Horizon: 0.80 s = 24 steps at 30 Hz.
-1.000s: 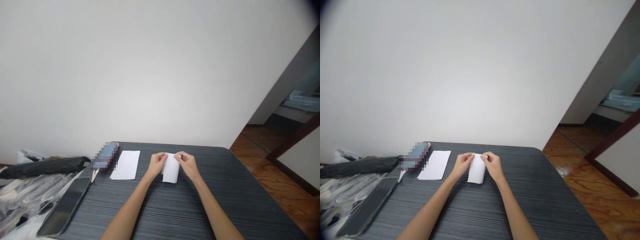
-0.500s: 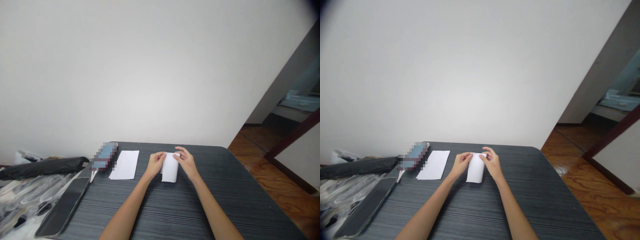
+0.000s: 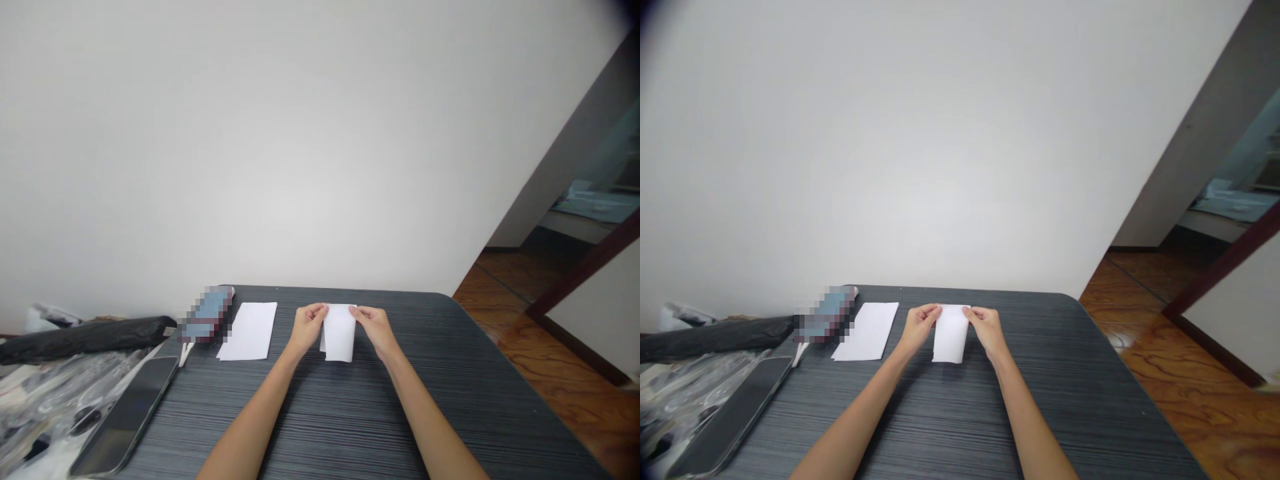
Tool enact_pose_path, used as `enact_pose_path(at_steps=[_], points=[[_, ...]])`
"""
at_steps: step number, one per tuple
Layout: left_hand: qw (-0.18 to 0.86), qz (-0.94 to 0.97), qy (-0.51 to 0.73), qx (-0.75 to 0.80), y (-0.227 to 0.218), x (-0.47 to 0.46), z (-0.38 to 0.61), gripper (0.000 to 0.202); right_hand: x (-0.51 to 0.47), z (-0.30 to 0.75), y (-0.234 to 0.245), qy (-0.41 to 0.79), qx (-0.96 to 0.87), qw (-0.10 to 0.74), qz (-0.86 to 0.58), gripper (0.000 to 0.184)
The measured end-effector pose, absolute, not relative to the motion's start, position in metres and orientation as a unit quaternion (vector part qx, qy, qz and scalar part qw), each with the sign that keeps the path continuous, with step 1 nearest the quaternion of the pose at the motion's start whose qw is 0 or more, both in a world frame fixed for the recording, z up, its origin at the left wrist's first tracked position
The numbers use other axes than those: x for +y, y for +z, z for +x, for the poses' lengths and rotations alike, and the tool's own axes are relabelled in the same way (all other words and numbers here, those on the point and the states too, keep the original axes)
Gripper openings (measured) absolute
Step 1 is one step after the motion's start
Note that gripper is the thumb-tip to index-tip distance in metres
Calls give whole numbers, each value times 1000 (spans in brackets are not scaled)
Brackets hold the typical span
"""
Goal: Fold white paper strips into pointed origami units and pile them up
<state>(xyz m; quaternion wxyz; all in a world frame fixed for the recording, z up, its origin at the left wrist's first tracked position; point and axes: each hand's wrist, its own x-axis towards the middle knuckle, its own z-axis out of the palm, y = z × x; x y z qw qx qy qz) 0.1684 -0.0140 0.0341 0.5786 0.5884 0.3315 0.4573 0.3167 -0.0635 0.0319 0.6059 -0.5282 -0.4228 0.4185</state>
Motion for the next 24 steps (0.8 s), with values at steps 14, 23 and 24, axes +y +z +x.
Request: enact_pose_path(at_steps=[14, 23, 24], points=[[586, 514, 533, 329, 28, -5, 164, 25, -69, 309, 36, 476, -465, 533, -523, 36], [578, 457, 596, 319, 28, -1, 161, 24, -69, 305, 37, 467, -481, 518, -531, 36], [578, 448, 603, 317, 29, -1, 161, 24, -69, 304, 37, 465, -487, 519, -527, 34]])
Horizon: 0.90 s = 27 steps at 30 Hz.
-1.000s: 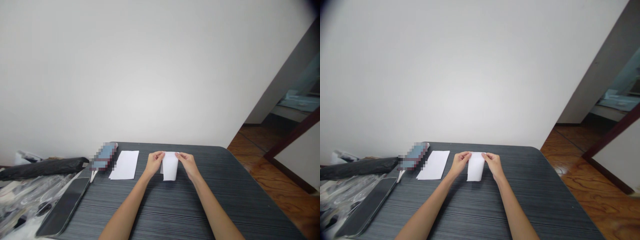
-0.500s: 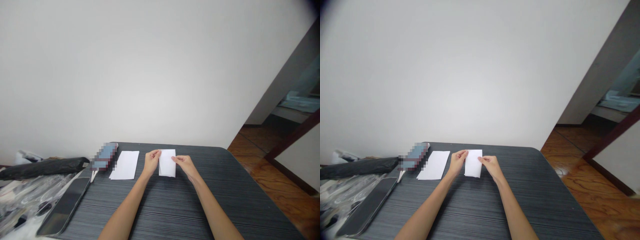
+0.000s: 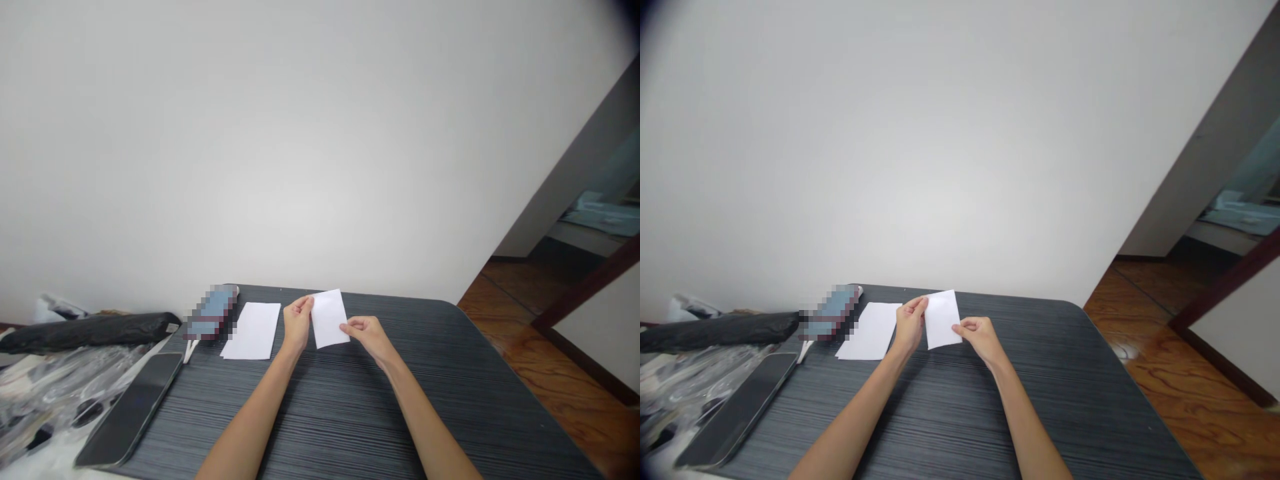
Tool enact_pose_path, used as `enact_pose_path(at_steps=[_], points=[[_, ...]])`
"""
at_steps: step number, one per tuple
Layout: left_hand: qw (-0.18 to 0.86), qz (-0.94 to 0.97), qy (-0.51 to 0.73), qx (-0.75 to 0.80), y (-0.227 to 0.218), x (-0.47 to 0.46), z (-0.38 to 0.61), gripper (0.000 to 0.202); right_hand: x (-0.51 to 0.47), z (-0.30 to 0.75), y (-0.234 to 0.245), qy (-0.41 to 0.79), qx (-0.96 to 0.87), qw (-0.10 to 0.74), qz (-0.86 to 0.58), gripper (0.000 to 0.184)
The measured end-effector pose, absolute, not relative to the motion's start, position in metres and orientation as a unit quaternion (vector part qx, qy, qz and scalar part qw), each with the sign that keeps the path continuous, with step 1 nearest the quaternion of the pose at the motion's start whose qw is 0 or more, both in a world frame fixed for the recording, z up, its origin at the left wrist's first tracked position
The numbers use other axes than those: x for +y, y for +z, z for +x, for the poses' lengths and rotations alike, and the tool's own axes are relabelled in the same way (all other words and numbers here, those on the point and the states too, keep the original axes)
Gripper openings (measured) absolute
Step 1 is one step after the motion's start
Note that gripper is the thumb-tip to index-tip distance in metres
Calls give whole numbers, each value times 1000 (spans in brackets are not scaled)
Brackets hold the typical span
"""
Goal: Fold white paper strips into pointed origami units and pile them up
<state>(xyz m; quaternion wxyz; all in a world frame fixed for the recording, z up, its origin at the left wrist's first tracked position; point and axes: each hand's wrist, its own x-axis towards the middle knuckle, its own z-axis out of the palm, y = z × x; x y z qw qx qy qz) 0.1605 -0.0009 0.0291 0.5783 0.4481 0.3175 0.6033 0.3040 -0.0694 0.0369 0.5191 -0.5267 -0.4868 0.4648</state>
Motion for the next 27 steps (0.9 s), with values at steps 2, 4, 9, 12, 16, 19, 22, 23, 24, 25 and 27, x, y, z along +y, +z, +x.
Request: enact_pose_path(at_steps=[2, 4, 9, 12, 16, 19, 22, 23, 24, 25, 27], points=[[578, 435, 613, 318, 30, 0, 160, 24, -70, 302, 38, 468, -499, 517, -514, 31], [575, 423, 622, 323, 31, 2, 158, 25, -70, 302, 38, 470, -508, 515, -507, 27], [546, 358, 669, 355, 29, 14, 148, 28, -67, 312, 33, 440, -519, 509, -527, 27], [527, 358, 679, 366, 27, 18, 145, 28, -64, 322, 30, 408, -517, 536, -529, 31], [533, 426, 639, 354, 22, 9, 154, 27, -64, 322, 32, 451, -487, 573, -481, 40], [541, 464, 607, 351, 21, -1, 163, 28, -65, 314, 31, 457, -494, 553, -491, 36], [561, 470, 586, 347, 23, -5, 165, 30, -64, 310, 27, 417, -502, 546, -525, 34], [578, 470, 574, 339, 23, -5, 164, 32, -63, 310, 25, 402, -502, 551, -533, 34], [599, 473, 555, 331, 24, -5, 164, 34, -62, 311, 24, 387, -499, 558, -538, 34], [619, 481, 530, 323, 24, -4, 163, 37, -61, 311, 23, 374, -495, 568, -542, 34], [639, 512, 477, 318, 23, -4, 162, 39, -61, 313, 22, 361, -481, 584, -546, 34]])
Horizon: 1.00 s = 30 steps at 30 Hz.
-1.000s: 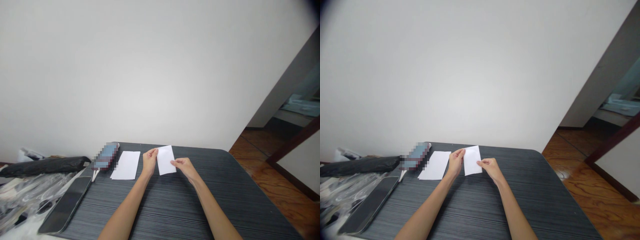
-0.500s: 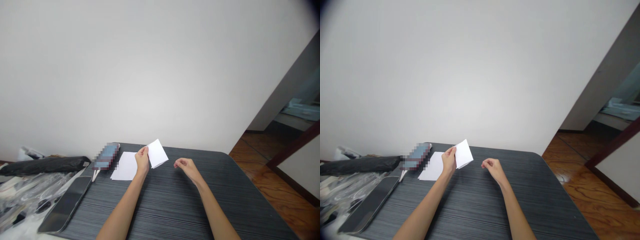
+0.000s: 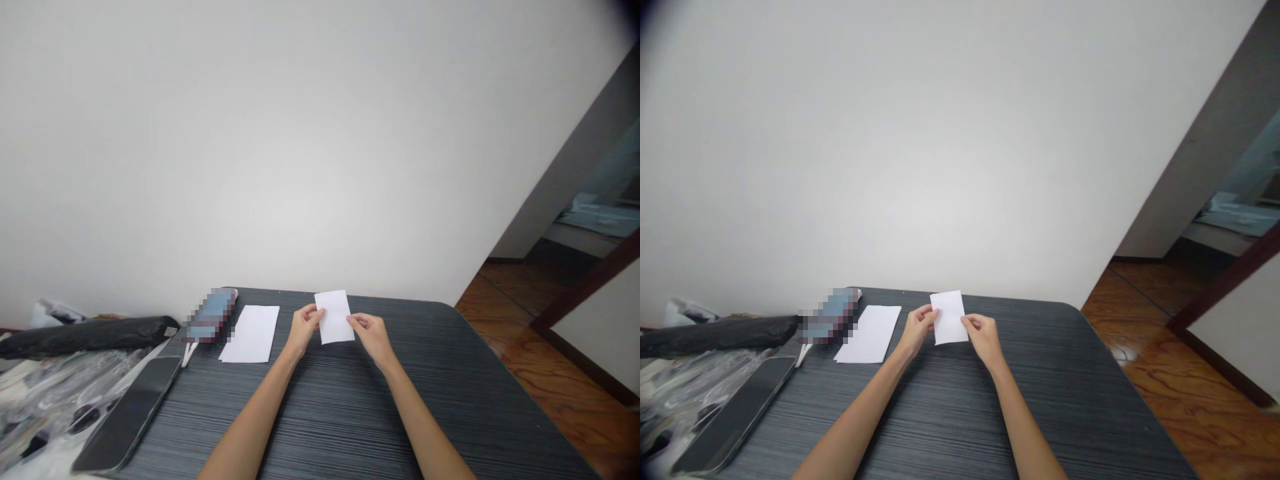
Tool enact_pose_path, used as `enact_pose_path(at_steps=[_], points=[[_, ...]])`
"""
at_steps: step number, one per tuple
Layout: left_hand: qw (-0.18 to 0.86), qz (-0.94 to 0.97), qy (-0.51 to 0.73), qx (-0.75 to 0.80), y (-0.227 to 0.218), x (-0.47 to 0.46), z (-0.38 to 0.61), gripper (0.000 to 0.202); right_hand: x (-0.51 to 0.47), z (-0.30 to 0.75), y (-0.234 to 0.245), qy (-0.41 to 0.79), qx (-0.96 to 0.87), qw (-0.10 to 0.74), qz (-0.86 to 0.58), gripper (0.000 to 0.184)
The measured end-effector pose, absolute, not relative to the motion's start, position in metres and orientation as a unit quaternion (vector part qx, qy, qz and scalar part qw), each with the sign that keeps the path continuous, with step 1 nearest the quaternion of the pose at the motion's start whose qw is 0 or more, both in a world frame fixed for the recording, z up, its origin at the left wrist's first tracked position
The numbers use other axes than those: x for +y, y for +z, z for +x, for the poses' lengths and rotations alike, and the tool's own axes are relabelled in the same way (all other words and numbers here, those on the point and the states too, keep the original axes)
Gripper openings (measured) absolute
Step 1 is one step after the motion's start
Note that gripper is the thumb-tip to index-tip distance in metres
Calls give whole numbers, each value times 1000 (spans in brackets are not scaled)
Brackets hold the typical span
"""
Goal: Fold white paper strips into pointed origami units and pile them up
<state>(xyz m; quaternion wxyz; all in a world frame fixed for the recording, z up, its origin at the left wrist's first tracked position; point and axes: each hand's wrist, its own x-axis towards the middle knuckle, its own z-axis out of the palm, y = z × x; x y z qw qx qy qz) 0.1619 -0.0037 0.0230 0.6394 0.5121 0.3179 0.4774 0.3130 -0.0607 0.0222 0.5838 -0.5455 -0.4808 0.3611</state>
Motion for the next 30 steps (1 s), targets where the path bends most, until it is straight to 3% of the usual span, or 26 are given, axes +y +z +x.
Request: enact_pose_path(at_steps=[10, 18, 22, 27, 30], points=[[595, 614, 429, 290, 36, -9, 155, 29, -65, 321, 30, 440, -478, 594, -475, 40], [675, 583, 386, 236, 40, -13, 150, 17, -70, 325, 34, 490, -435, 622, -429, 14], [650, 597, 394, 255, 41, -12, 150, 21, -73, 322, 43, 478, -456, 620, -423, 22], [585, 615, 448, 283, 37, -12, 158, 24, -70, 320, 44, 458, -445, 640, -427, 49], [574, 635, 441, 270, 34, -16, 162, 36, -66, 321, 38, 427, -423, 663, -445, 43]])
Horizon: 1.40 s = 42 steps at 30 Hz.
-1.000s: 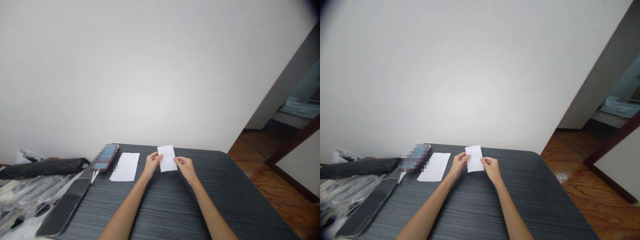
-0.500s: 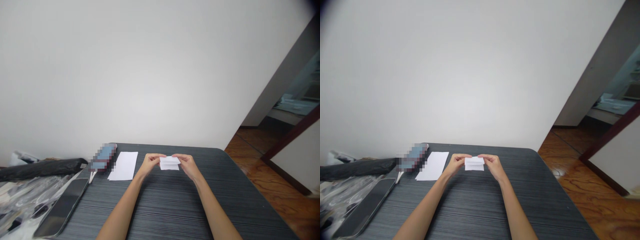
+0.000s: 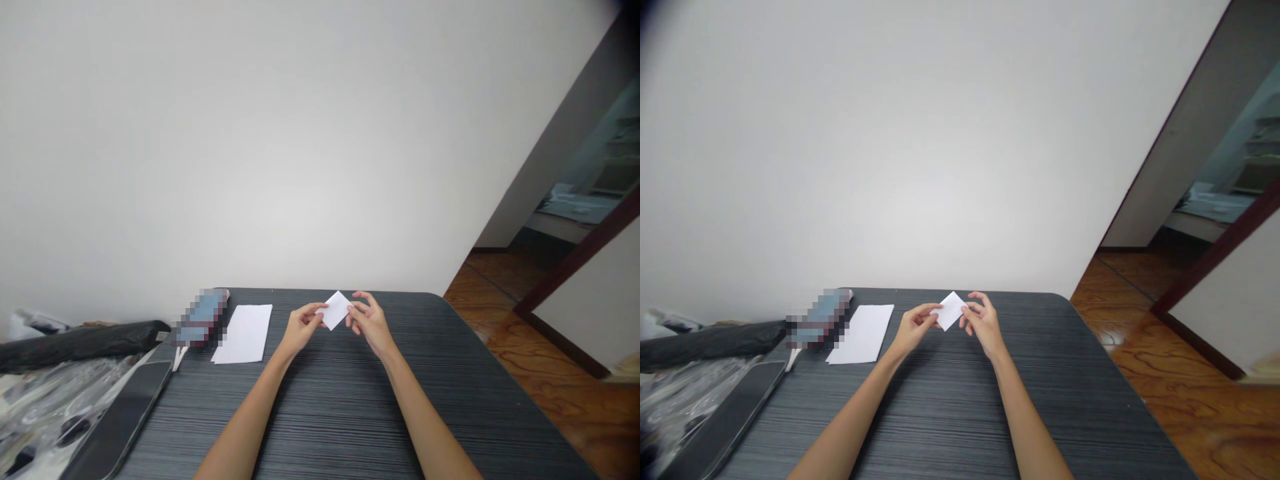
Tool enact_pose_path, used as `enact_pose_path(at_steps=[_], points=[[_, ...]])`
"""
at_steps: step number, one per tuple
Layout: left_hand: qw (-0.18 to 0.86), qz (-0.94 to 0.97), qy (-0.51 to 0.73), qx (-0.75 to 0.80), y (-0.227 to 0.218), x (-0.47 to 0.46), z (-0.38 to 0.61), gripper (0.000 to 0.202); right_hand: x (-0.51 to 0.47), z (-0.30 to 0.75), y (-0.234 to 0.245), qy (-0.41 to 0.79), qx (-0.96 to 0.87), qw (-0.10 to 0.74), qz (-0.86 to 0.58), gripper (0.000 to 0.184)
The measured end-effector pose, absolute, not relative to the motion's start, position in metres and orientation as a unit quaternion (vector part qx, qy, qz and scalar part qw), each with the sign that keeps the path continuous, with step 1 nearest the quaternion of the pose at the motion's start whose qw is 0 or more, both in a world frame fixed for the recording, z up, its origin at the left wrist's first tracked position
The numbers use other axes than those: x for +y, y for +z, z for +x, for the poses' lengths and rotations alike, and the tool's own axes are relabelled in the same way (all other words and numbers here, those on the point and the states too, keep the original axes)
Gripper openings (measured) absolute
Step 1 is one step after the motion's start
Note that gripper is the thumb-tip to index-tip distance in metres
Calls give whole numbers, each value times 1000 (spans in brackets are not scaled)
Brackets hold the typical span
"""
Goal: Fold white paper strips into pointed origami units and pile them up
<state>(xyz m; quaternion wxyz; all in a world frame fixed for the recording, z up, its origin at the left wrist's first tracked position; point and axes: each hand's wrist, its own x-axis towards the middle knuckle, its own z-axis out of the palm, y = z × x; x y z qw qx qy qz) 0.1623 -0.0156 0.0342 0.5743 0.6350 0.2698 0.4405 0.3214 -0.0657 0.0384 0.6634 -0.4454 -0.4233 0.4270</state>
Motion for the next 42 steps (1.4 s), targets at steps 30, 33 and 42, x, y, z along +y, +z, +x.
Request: enact_pose_path(at_steps=[30, 33, 42], points=[[521, 707, 393, 273, 33, -19, 164, 42, -66, 320, 36, 367, -505, 622, -473, 19], [467, 747, 397, 258, 38, -21, 162, 43, -66, 320, 35, 358, -514, 617, -476, 18], [349, 798, 411, 270, 41, -17, 158, 20, -66, 322, 33, 342, -540, 601, -480, 17]])
